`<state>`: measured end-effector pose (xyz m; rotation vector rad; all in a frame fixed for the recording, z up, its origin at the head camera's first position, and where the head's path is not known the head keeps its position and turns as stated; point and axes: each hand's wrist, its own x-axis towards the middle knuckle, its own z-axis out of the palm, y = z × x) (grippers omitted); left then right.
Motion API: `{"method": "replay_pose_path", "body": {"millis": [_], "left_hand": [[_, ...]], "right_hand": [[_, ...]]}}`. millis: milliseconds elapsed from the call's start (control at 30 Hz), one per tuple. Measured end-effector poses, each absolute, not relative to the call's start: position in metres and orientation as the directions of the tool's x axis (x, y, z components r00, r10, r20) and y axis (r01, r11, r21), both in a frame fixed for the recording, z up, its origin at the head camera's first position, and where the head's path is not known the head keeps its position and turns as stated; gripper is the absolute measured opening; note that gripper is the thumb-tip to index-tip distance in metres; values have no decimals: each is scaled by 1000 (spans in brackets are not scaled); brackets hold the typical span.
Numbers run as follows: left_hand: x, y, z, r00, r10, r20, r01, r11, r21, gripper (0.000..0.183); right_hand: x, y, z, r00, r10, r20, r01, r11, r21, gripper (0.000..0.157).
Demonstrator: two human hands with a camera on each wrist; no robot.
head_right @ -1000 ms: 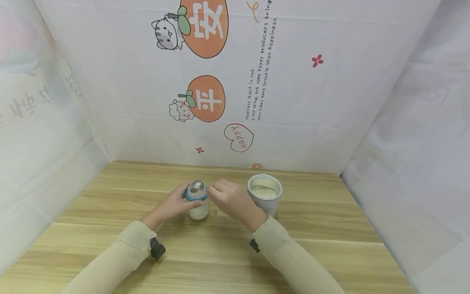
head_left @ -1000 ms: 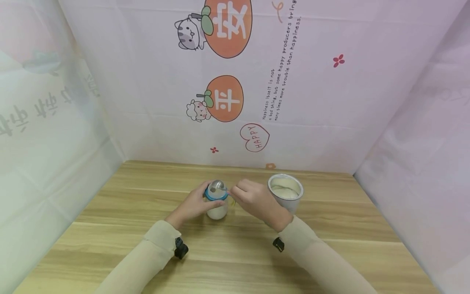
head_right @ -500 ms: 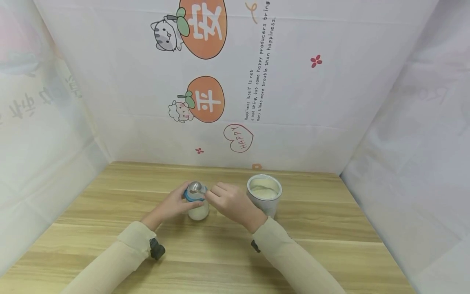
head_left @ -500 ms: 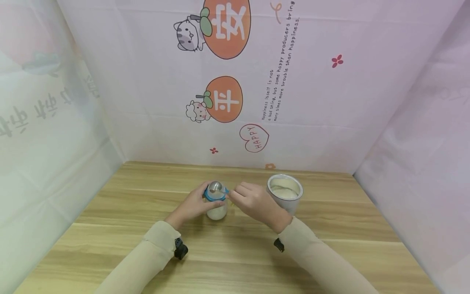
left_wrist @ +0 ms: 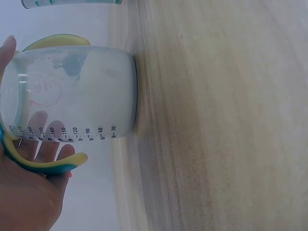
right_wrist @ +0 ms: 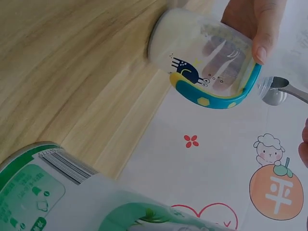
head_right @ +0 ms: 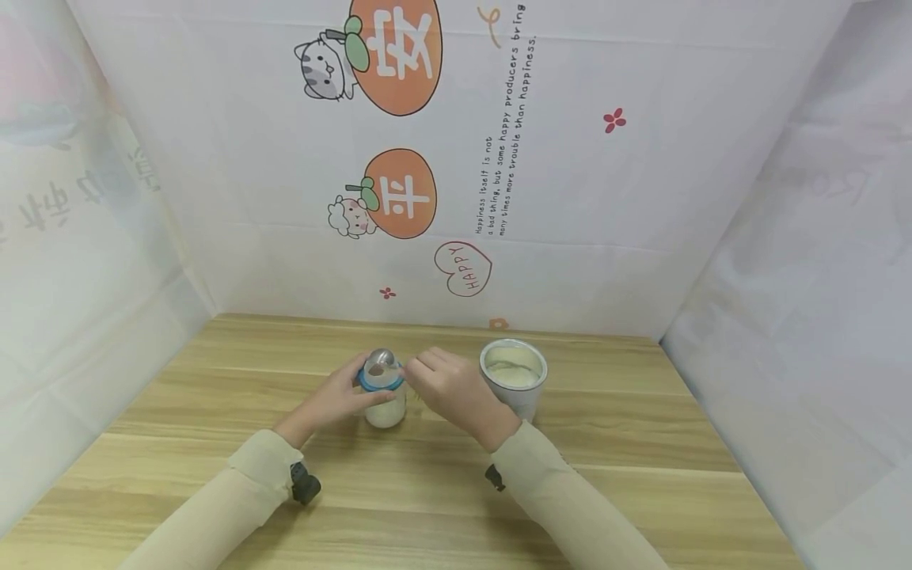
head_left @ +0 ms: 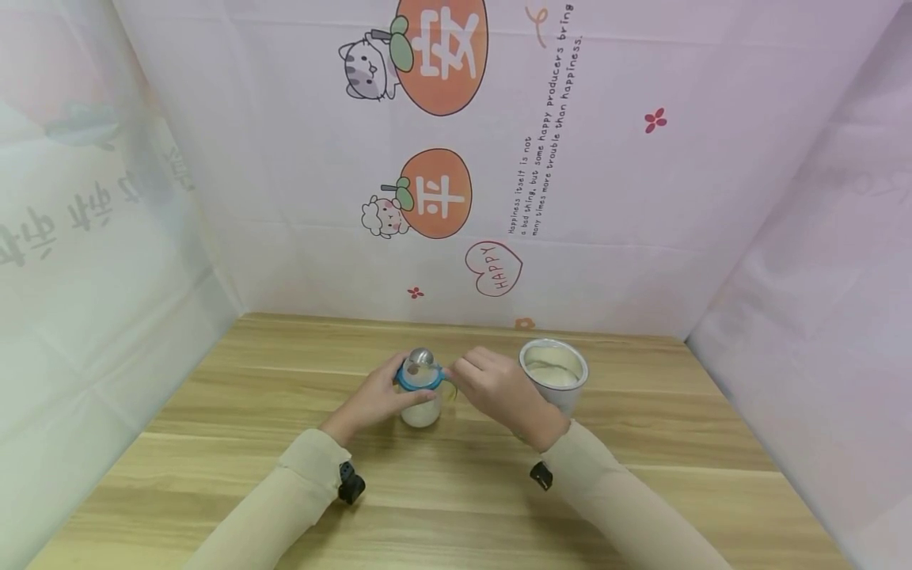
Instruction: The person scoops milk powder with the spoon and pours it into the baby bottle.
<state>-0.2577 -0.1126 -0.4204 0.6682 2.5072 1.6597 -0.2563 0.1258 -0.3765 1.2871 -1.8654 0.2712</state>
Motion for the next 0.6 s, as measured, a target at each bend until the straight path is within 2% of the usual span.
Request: {"method": "replay_pose_path", "body": {"millis": [67, 133, 300, 400, 500, 600], "left_hand": [[-259, -113, -422, -903, 384, 191, 326, 326, 887, 66], [-261, -114, -425, -903, 380, 199, 333, 329, 883, 66], [-266, -116, -432, -906, 375, 198, 334, 343, 878, 67], [-266, -117, -433, -907, 376, 191, 330, 351, 876, 69], [-266, -118, -434, -907, 377, 189, 329, 352, 876, 69], [-266, -117, -434, -905, 378, 196, 334, 345, 877, 68]], "right_hand": [[-258, 126, -377, -137, -651, 746, -863, 448, 232, 28], [-259, 127, -378, -141, -641, 754, -869, 445, 216, 30], [-259, 128, -377, -84, -711, 699, -847, 420, 326, 11], [-257, 128, -376, -51, -749, 660, -832, 398, 387, 11], [-256, 127, -376, -57, -751, 658, -831, 401, 385, 11], [-256, 127, -376, -95, -725, 682, -844, 422, 331, 14]]}}
